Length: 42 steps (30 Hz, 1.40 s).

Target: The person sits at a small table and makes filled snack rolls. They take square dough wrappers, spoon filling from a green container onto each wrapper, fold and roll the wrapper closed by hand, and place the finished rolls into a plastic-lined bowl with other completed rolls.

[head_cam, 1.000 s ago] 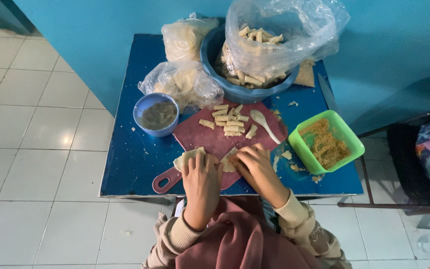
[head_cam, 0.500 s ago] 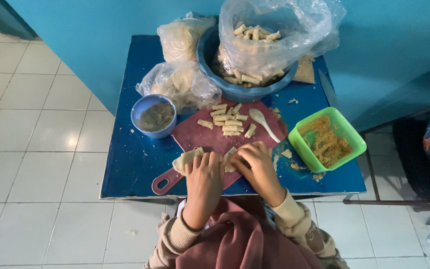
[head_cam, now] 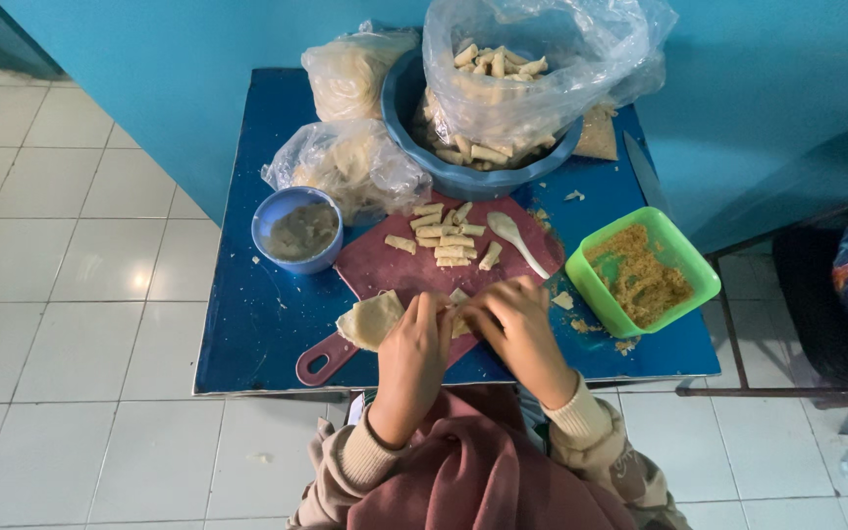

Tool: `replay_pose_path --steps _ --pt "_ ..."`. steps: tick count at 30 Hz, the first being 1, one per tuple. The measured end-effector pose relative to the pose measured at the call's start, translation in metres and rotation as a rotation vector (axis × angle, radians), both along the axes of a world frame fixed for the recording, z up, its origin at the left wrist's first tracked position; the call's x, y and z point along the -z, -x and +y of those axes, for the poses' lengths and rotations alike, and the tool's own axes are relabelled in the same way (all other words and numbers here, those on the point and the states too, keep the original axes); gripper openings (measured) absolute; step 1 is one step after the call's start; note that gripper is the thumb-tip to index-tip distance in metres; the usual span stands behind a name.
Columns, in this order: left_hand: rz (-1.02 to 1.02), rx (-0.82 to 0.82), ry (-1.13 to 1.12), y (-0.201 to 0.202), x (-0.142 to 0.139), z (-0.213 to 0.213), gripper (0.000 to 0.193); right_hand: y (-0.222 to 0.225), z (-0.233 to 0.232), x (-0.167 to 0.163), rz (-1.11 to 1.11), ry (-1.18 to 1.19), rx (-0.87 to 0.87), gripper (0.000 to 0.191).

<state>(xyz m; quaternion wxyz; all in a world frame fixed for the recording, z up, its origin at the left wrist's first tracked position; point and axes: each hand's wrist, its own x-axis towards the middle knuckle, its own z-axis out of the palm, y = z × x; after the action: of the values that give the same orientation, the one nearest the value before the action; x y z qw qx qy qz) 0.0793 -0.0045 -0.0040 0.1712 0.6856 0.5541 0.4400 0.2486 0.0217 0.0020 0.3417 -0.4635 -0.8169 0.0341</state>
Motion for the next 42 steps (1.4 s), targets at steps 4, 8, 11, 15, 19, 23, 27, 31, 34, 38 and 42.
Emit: replay_pose_path --steps 4,8,11,15,19,23,27,31,34,38,42 --pt "0.021 -0.01 -0.023 0.0 -0.002 -0.001 0.008 -0.006 -0.012 -0.001 -0.092 0.012 0.196 0.012" --pt "0.087 0.007 -0.058 -0.001 -0.002 -0.001 0.005 -0.006 -0.014 0.0 -0.053 0.078 0.203 0.017" --pt "0.148 0.021 -0.094 -0.002 -0.001 -0.001 0.008 -0.005 -0.013 0.0 -0.058 0.092 0.183 0.014" --pt "0.181 0.004 -0.127 -0.005 0.0 0.0 0.006 -0.006 -0.011 0.001 -0.079 0.114 0.173 0.014" --pt "0.172 0.01 -0.154 -0.005 -0.001 0.0 0.009 -0.003 -0.008 0.002 -0.011 0.136 0.131 0.016" --pt "0.181 -0.004 -0.173 -0.006 0.0 -0.001 0.011 0.0 -0.007 0.004 0.105 0.2 0.074 0.018" --pt "0.189 -0.016 -0.143 -0.008 0.005 0.001 0.014 -0.001 -0.01 0.007 0.167 0.221 0.054 0.018" --pt "0.199 -0.022 -0.101 -0.008 0.01 0.003 0.022 -0.001 -0.011 0.009 0.106 0.145 0.02 0.018" --pt "0.18 0.002 -0.097 -0.006 0.007 0.003 0.023 0.0 -0.01 0.009 0.054 0.12 0.018 0.018" --pt "0.172 0.12 -0.063 0.008 -0.004 0.001 0.028 -0.003 -0.01 0.005 0.036 0.056 -0.078 0.018" --pt "0.216 0.257 -0.154 0.03 -0.011 0.002 0.027 -0.006 -0.006 -0.002 -0.011 0.023 -0.173 0.018"
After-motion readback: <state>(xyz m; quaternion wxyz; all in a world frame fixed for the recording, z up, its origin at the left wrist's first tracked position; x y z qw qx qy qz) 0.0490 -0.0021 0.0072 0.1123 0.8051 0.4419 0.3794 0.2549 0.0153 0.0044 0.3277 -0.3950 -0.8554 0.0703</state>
